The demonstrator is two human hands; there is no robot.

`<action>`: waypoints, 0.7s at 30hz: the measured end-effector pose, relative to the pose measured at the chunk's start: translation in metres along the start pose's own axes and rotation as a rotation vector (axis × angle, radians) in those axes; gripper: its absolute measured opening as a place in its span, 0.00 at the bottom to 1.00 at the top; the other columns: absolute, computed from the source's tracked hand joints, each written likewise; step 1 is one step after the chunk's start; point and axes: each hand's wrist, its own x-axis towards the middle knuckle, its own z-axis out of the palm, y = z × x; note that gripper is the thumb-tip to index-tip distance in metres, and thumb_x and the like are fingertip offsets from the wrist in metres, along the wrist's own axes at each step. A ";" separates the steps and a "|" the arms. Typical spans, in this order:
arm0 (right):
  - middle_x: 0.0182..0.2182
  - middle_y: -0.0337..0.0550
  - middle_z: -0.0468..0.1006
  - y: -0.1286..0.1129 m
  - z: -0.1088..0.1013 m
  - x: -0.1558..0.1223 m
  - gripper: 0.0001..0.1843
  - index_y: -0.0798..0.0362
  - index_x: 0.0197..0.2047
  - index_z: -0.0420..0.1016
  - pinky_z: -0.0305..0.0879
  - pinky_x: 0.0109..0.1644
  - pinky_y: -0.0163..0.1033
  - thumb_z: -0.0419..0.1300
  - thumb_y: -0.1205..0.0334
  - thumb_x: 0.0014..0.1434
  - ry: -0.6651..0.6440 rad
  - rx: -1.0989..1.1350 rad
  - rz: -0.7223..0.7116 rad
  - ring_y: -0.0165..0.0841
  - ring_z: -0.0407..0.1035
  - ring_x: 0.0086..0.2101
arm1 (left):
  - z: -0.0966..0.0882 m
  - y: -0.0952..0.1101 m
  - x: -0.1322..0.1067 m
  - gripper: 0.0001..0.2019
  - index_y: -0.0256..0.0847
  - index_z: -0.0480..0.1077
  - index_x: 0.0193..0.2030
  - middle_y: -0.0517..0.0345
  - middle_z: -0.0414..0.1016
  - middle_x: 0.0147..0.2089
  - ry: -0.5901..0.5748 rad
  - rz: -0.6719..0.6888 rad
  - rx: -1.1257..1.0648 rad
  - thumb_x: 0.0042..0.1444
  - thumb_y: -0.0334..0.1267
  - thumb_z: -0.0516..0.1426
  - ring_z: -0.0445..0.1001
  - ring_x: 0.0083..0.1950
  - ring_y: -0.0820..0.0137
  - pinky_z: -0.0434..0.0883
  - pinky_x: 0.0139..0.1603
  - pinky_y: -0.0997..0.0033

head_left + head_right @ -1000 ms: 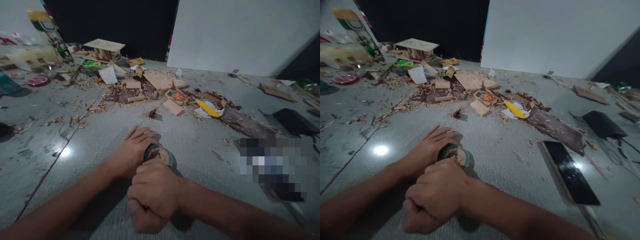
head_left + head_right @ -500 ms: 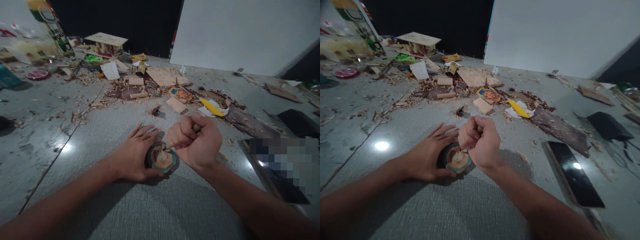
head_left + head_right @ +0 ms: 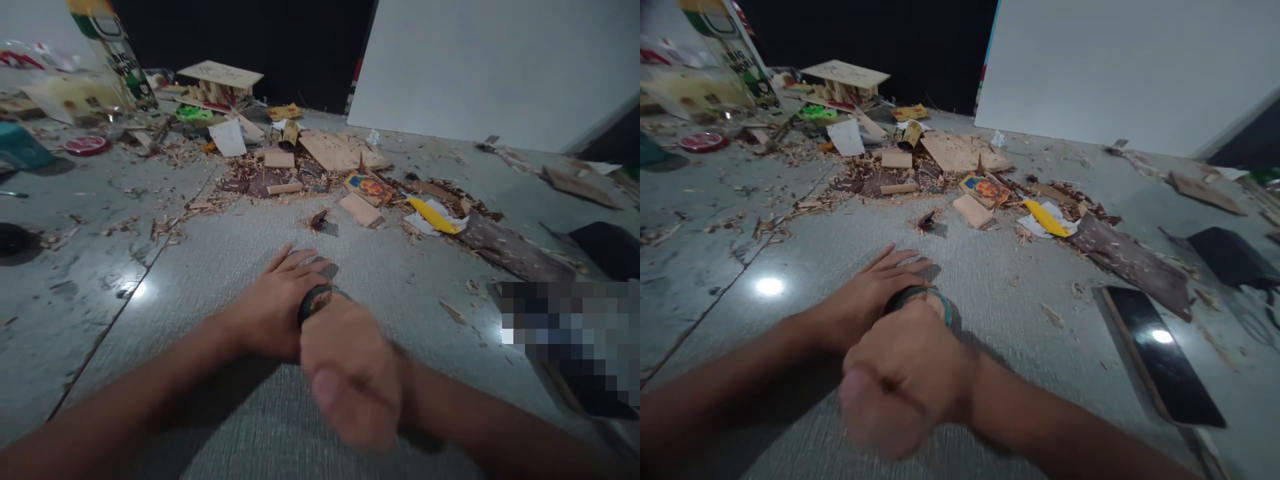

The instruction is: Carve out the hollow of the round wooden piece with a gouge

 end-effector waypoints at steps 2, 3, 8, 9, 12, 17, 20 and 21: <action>0.12 0.32 0.56 0.002 0.018 -0.009 0.15 0.49 0.20 0.47 0.47 0.21 0.41 0.53 0.59 0.49 -0.053 -0.094 -0.120 0.28 0.48 0.15 | 0.001 -0.001 -0.001 0.26 0.43 0.70 0.56 0.49 0.65 0.70 0.011 0.013 0.008 0.48 0.41 0.63 0.57 0.74 0.49 0.44 0.75 0.38; 0.12 0.32 0.56 0.005 0.025 -0.013 0.15 0.49 0.20 0.47 0.44 0.20 0.41 0.54 0.60 0.47 -0.087 -0.178 -0.163 0.28 0.46 0.15 | 0.001 -0.002 -0.001 0.25 0.43 0.70 0.56 0.49 0.65 0.70 0.019 0.015 0.014 0.49 0.39 0.61 0.57 0.74 0.50 0.44 0.75 0.38; 0.13 0.32 0.58 0.013 0.023 -0.018 0.11 0.47 0.20 0.49 0.43 0.20 0.41 0.52 0.63 0.45 -0.153 -0.326 -0.328 0.30 0.51 0.16 | 0.002 0.000 -0.001 0.26 0.42 0.69 0.55 0.46 0.67 0.69 0.034 0.002 0.027 0.47 0.39 0.62 0.58 0.73 0.49 0.45 0.75 0.37; 0.14 0.32 0.58 0.011 0.015 -0.016 0.11 0.47 0.20 0.49 0.44 0.22 0.42 0.51 0.65 0.46 -0.072 -0.264 -0.330 0.30 0.52 0.16 | 0.003 0.000 0.000 0.27 0.42 0.69 0.55 0.45 0.67 0.68 0.038 -0.005 0.024 0.46 0.41 0.63 0.59 0.73 0.48 0.45 0.75 0.37; 0.15 0.33 0.56 0.001 -0.015 -0.005 0.15 0.48 0.20 0.52 0.49 0.24 0.41 0.52 0.64 0.56 0.224 0.126 -0.134 0.30 0.53 0.18 | 0.002 0.003 0.001 0.40 0.40 0.67 0.59 0.42 0.69 0.67 0.056 -0.041 0.010 0.41 0.59 0.67 0.60 0.71 0.46 0.45 0.75 0.38; 0.13 0.32 0.41 -0.002 -0.050 0.015 0.24 0.50 0.19 0.45 0.48 0.19 0.38 0.49 0.55 0.62 0.440 0.673 0.200 0.28 0.40 0.15 | 0.004 0.003 0.002 0.54 0.36 0.65 0.61 0.37 0.71 0.63 0.066 -0.062 0.002 0.34 0.73 0.64 0.60 0.71 0.45 0.44 0.76 0.40; 0.12 0.32 0.41 0.006 -0.051 0.018 0.24 0.50 0.18 0.45 0.45 0.17 0.36 0.50 0.54 0.61 0.413 0.833 0.207 0.27 0.39 0.14 | 0.006 0.001 0.002 0.53 0.36 0.63 0.63 0.37 0.71 0.63 0.085 -0.053 0.000 0.36 0.73 0.63 0.60 0.71 0.46 0.45 0.76 0.40; 0.12 0.32 0.41 0.008 -0.050 0.018 0.24 0.50 0.18 0.46 0.44 0.17 0.36 0.51 0.54 0.61 0.391 0.853 0.207 0.26 0.39 0.13 | 0.007 0.001 0.003 0.53 0.36 0.63 0.63 0.38 0.71 0.63 0.086 -0.047 0.002 0.37 0.73 0.63 0.61 0.71 0.46 0.45 0.76 0.40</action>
